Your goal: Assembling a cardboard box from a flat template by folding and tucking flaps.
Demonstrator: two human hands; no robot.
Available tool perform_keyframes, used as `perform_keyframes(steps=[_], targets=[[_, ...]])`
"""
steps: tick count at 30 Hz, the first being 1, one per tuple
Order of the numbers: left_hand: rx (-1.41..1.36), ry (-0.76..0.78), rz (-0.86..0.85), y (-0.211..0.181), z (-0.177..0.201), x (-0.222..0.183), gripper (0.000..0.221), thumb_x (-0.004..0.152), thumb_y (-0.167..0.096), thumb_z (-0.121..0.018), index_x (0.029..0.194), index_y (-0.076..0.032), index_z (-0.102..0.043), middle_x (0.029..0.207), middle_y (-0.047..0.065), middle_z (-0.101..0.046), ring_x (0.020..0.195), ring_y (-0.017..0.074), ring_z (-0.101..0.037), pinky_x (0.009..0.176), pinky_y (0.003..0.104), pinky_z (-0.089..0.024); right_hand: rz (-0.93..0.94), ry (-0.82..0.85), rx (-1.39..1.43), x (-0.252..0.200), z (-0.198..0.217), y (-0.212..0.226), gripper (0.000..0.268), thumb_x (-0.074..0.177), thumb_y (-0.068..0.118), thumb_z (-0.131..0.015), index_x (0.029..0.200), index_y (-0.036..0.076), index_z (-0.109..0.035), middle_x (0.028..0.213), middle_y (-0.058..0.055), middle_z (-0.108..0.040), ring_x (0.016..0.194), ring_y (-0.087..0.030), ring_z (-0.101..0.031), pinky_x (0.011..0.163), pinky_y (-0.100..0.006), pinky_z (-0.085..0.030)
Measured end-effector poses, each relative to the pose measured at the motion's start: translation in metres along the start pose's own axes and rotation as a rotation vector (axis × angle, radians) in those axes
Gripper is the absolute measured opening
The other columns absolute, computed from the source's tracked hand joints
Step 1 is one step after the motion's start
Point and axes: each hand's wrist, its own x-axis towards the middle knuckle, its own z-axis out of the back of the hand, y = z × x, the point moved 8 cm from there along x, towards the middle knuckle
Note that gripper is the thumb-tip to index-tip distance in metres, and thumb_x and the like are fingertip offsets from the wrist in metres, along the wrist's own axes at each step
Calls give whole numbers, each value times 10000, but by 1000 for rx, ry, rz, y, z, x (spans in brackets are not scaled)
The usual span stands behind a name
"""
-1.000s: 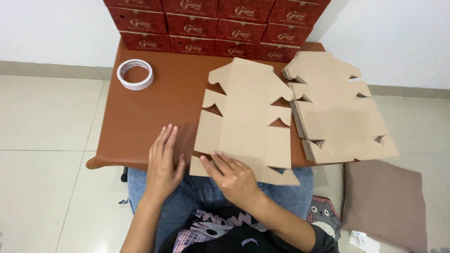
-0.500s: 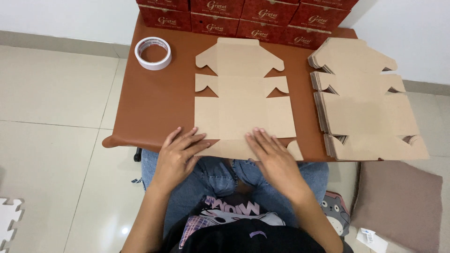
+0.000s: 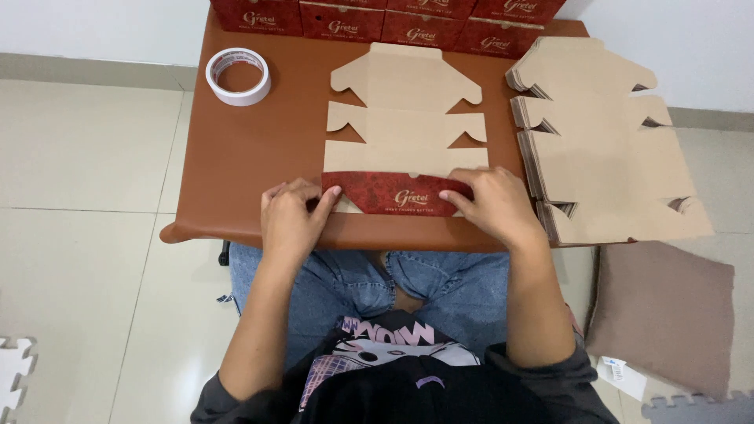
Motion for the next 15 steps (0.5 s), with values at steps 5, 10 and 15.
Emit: perform_keyframes(steps=[5,10,15], targets=[[167,-175,-37,-27,10,-6,363,816,-328,-802,1052,-122,-618,963,67,-597,983,304,-611,980,492,-367,13,-111,-72,4,-28,-12,494,845,334,-775,1313,228,-655,1275,-82,-642,1317,-294,-525,1178,-554,-244],[210,-105,-401,-79,-12,-31,496,887,-14,-599,1381,-39,-584,1441,202,-537,1413,340,-417,1212,534,-162,28,-246,-6,-27,-56,17,436,1001,129,-566,1425,29,-564,1469,-258,-521,1419,-395,-426,1167,-549,-288],[137,-30,-575,-109,-53,-55,628,960,-262,-435,1473,98,-401,1551,261,-413,1501,329,-310,1238,508,-159,178,-187,161,-49,-87,84,830,1042,558,-109,1495,-110,-300,1592,-280,-308,1526,-354,-208,1257,-483,-72]])
